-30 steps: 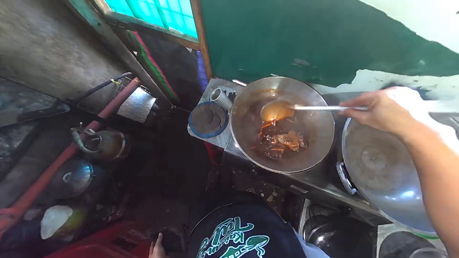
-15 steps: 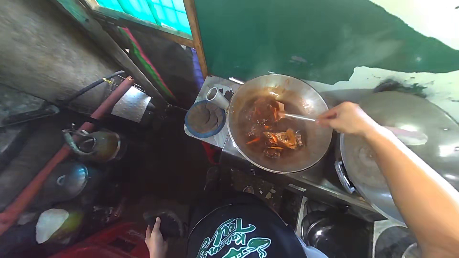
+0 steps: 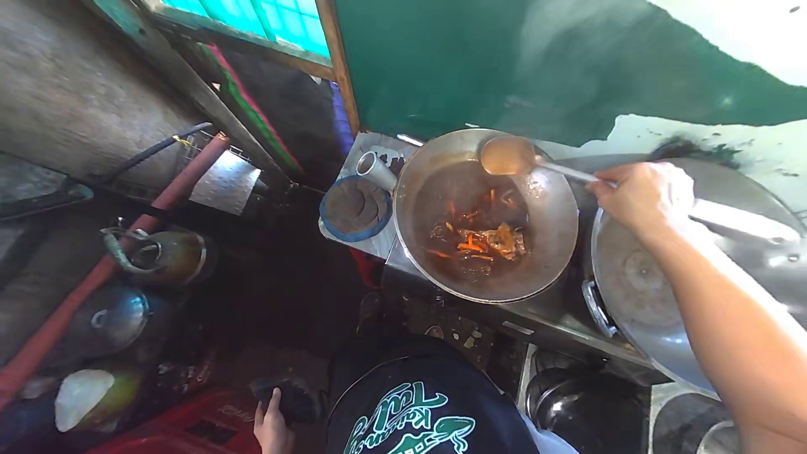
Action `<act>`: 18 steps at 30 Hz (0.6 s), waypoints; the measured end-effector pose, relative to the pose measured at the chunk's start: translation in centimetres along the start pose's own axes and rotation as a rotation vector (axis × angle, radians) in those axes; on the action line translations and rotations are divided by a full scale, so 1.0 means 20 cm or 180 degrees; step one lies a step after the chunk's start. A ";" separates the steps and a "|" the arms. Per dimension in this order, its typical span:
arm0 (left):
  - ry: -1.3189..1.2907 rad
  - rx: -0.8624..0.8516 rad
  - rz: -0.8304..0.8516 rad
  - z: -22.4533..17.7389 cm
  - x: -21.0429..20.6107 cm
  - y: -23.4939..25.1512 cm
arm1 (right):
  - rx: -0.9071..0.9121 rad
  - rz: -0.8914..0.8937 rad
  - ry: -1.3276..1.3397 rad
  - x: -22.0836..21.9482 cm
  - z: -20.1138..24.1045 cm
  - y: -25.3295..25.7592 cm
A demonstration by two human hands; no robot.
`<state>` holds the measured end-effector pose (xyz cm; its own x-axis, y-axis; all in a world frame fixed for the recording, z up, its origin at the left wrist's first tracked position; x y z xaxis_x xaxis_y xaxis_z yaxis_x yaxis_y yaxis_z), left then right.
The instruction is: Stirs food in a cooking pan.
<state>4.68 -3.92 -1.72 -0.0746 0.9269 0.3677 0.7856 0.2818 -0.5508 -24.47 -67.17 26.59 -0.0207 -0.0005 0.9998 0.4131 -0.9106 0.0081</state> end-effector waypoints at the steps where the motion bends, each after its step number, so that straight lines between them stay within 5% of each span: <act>1: 0.0002 0.0002 -0.0012 -0.01 0.00 0.00 | -0.0030 0.0100 0.0045 -0.04 0.00 0.01; 7: 0.0018 0.0057 -0.0102 0.02 0.04 -0.04 | -0.0496 0.1219 0.1078 -0.15 0.07 -0.01; 18: 0.0048 0.0123 -0.0155 0.12 0.10 0.01 | 0.0300 0.0490 0.0267 0.16 0.08 -0.18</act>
Point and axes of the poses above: each hand's wrist, its own y-axis towards the middle knuckle, its own x-axis out of the back of the hand, z = x × y, the point moved 3 cm from there along y, towards the middle knuckle, and after that the axes turned 6 degrees about -z, right-handed, at the moved point
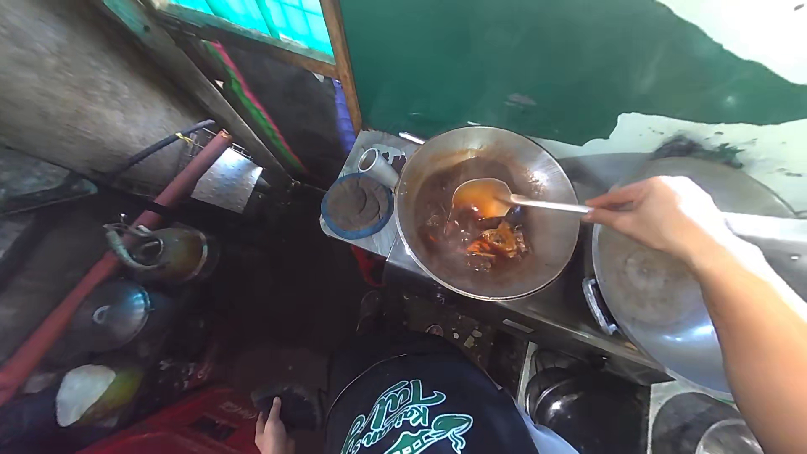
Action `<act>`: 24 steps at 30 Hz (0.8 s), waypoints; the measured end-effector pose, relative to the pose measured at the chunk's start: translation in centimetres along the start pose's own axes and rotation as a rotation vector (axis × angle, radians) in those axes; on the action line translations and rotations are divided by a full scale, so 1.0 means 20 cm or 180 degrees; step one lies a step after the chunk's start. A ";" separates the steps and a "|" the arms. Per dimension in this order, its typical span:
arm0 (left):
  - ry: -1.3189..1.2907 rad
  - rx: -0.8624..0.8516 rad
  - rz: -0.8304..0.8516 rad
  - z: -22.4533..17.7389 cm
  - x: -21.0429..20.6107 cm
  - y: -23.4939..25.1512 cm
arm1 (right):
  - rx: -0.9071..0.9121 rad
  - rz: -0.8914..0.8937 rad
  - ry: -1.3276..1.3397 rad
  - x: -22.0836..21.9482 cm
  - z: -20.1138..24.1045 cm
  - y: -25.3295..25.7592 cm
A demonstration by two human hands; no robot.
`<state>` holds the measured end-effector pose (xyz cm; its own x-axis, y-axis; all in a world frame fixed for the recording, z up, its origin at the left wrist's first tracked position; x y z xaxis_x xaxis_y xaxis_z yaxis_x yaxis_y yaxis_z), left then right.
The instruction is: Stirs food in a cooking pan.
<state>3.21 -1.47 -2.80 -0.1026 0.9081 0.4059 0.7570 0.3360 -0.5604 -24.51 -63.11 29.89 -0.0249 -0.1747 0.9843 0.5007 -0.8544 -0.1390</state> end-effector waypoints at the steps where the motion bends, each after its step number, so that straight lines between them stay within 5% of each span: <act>1: -0.0001 -0.0006 0.0015 -0.01 0.00 0.00 | -0.0102 -0.0084 -0.0062 -0.01 -0.01 0.01; 6: -0.0014 -0.0053 0.0099 -0.05 -0.03 0.00 | -0.0564 -0.0531 -0.0198 -0.13 -0.10 0.11; 11: -0.0049 -0.0068 0.0099 -0.06 -0.02 0.01 | -0.0263 0.0118 0.0259 -0.29 -0.07 0.17; 14: -0.0047 -0.0066 0.0104 -0.04 0.00 0.01 | -0.0026 0.0153 0.0287 -0.21 -0.02 0.12; 19: 0.0130 -0.0029 0.0014 0.02 0.05 0.04 | -0.0048 -0.0586 0.0050 -0.01 -0.01 0.10; 24: 0.0190 -0.0059 0.0081 -0.01 0.02 0.04 | -0.0182 -0.0776 -0.0289 -0.04 -0.02 0.19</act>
Point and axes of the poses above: each hand's wrist, its own y-axis towards the middle knuckle, its own x-axis out of the back of the hand, z = x × y, the point moved 3 cm from there along y, towards the middle knuckle, and after that the axes turned 6 degrees about -z, right-handed, at the moved point
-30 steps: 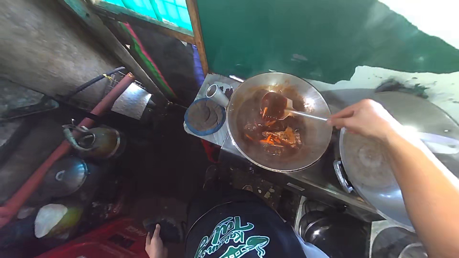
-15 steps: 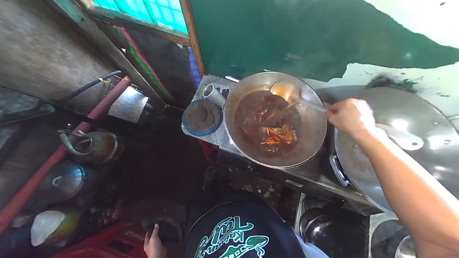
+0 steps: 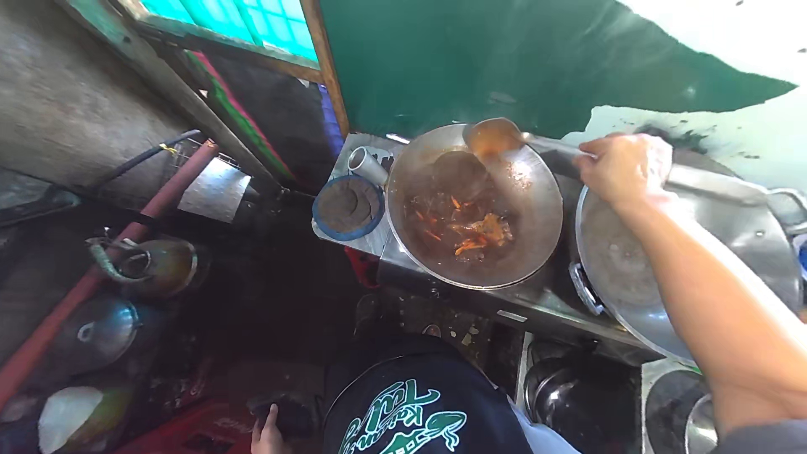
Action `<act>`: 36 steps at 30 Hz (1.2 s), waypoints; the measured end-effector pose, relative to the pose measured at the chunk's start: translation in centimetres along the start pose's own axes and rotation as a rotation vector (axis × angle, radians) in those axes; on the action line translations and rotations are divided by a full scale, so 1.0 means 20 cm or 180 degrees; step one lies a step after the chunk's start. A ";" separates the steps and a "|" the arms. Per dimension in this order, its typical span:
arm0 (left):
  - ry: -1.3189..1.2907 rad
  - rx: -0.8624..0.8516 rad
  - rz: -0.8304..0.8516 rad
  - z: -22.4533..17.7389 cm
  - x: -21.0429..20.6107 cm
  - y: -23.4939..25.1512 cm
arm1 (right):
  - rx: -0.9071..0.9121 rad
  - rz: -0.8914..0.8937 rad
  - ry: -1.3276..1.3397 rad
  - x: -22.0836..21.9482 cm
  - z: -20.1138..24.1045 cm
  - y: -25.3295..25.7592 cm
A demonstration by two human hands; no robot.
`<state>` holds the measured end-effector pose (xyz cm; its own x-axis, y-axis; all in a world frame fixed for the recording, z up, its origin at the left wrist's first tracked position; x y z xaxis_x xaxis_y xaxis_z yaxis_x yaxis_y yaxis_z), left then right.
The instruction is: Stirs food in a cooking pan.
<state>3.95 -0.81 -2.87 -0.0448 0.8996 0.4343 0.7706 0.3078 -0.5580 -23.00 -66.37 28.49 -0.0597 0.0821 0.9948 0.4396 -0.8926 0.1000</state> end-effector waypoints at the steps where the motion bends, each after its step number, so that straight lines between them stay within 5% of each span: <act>1: -0.0021 -0.0003 -0.0005 -0.01 -0.01 0.00 | -0.0041 0.0151 0.0043 -0.05 -0.02 -0.01; 7: -0.0109 0.0071 0.0046 0.02 -0.02 0.03 | -0.0316 0.1430 0.0892 -0.19 0.03 -0.15; 16: 0.0077 0.0178 0.0093 -0.01 -0.06 0.08 | -0.0059 0.0590 0.0252 0.15 0.11 -0.37; 24: 0.0385 0.0028 0.0355 -0.20 -0.22 0.27 | 0.0314 -0.0119 -0.0257 0.26 0.22 -0.91; 30: 0.0269 -0.0122 0.0792 -0.48 -0.44 0.39 | 0.0069 -0.0312 0.0045 0.01 0.28 -1.02; 36: -0.0024 -0.0698 0.1932 -1.14 -0.96 0.14 | -0.0474 -0.0388 -0.0096 -0.13 0.37 -0.83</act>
Point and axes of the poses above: each hand's wrist, its own y-axis towards the middle knuckle, its own x-axis out of the back of the hand, z = x × y, the point moved 3 cm from there along y, towards the middle knuckle, and after that the axes turned 6 degrees about -z, right-handed, at the moved point
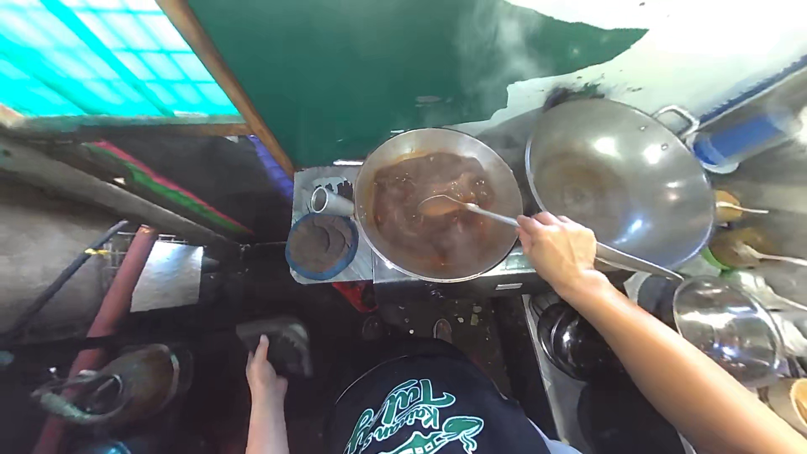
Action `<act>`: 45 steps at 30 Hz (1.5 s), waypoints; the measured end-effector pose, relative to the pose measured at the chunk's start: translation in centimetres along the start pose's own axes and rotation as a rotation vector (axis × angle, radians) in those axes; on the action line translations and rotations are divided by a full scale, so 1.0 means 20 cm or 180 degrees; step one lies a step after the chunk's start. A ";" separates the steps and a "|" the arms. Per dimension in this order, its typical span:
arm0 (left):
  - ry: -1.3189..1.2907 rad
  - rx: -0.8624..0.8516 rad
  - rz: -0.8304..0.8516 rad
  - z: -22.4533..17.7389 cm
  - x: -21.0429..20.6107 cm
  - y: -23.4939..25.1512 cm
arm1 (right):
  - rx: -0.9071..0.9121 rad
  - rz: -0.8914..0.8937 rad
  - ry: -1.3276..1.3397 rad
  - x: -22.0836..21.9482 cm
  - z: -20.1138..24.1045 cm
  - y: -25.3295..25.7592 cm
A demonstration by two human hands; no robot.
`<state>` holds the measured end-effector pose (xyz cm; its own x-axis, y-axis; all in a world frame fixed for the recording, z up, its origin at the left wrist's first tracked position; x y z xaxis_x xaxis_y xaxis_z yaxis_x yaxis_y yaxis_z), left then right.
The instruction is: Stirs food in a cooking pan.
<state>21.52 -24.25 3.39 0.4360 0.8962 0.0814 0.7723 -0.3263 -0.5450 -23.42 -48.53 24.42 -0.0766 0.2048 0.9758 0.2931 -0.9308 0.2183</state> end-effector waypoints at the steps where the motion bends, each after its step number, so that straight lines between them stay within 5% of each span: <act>1: -0.0063 -0.0232 0.0263 -0.14 -0.12 0.00 | -0.0135 0.0104 -0.0079 0.02 0.02 0.02; 6: -0.0226 -0.1311 0.1381 -0.67 -0.65 -0.14 | -0.0981 0.1086 -0.0690 0.29 0.14 -0.01; 10: -0.0210 -0.1676 0.1971 -0.77 -0.94 -0.19 | -0.1398 0.1736 -0.0993 0.34 0.19 -0.04; 13: -0.0203 -0.1627 0.2250 -0.78 -1.06 -0.20 | -0.1399 0.1946 -0.0361 0.25 0.16 -0.02; 18: -0.0174 -0.1529 0.2356 -0.79 -1.06 -0.18 | -0.1081 0.2165 0.0363 0.15 0.06 0.03; 26: 0.0076 -0.1763 0.2589 -0.82 -1.06 -0.16 | -0.1255 0.1415 -0.0574 0.51 0.37 0.23; 33: 0.0403 -0.2110 0.2851 -0.86 -1.05 -0.13 | -0.1555 0.2219 -0.1500 0.53 0.45 0.23; 40: 0.0398 -0.2096 0.2866 -0.85 -1.06 -0.12 | -0.1382 0.2277 -0.0352 0.24 0.21 0.24; 45: 0.0399 -0.2044 0.2906 -0.85 -1.05 -0.12 | -0.1404 0.1764 -0.0515 0.46 0.31 0.37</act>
<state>18.42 -47.52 17.17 0.9758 0.2173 -0.0255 0.2187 -0.9721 0.0849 -16.07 -51.73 35.09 0.1238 -0.3220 0.9386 -0.1662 -0.9393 -0.3003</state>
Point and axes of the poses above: each hand's wrist, its own y-axis towards the middle knuckle, its own x-axis out of the back of the hand, z = x × y, the point moved 3 cm from there along y, towards the middle knuckle, and after that the axes turned 6 degrees about -z, right-handed, at the moved point
